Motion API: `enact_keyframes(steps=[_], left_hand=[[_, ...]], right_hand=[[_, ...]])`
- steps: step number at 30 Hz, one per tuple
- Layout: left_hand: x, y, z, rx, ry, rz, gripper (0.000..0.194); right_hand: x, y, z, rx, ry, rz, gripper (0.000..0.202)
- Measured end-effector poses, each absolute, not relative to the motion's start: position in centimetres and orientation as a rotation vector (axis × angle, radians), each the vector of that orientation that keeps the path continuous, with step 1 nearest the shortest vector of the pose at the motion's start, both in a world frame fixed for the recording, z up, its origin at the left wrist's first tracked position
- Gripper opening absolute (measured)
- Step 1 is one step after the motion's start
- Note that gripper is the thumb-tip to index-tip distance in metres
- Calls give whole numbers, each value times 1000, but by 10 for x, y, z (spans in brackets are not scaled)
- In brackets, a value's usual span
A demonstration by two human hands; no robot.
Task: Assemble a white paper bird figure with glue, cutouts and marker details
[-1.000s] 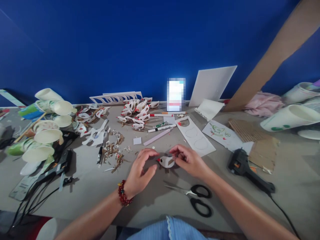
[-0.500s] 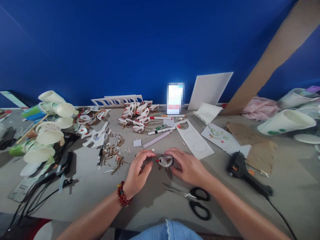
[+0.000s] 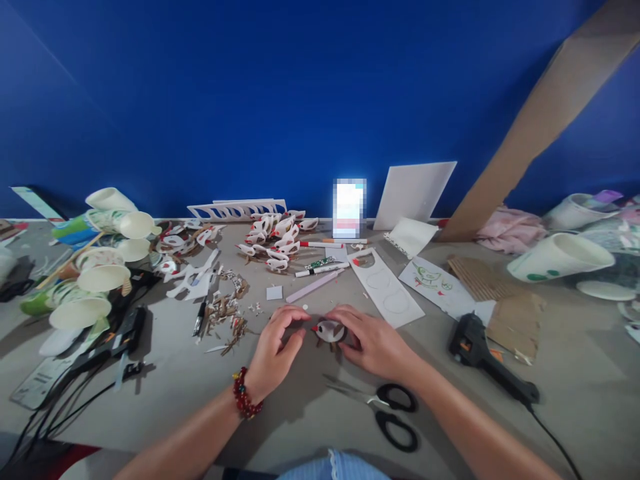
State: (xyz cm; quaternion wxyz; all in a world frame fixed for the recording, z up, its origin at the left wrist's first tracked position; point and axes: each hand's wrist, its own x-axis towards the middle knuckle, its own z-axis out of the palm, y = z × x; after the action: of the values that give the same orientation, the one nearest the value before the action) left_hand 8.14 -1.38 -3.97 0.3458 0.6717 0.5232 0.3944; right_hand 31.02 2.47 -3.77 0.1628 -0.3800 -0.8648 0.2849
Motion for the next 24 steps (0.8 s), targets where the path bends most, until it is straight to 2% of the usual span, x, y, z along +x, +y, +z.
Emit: enact_keyframes(steps=[10, 17, 24], left_hand=[[91, -23, -37, 1991, 1222, 954, 11], [89, -18, -42, 2026, 1321, 1043, 15], [38, 4, -5, 2111, 1619, 1217, 15]], right_hand=[[310, 23, -45, -1101, -2474, 754, 51], [312, 26, -44, -1065, -2485, 807, 41], [316, 29, -43, -1076, -2431, 908, 42]])
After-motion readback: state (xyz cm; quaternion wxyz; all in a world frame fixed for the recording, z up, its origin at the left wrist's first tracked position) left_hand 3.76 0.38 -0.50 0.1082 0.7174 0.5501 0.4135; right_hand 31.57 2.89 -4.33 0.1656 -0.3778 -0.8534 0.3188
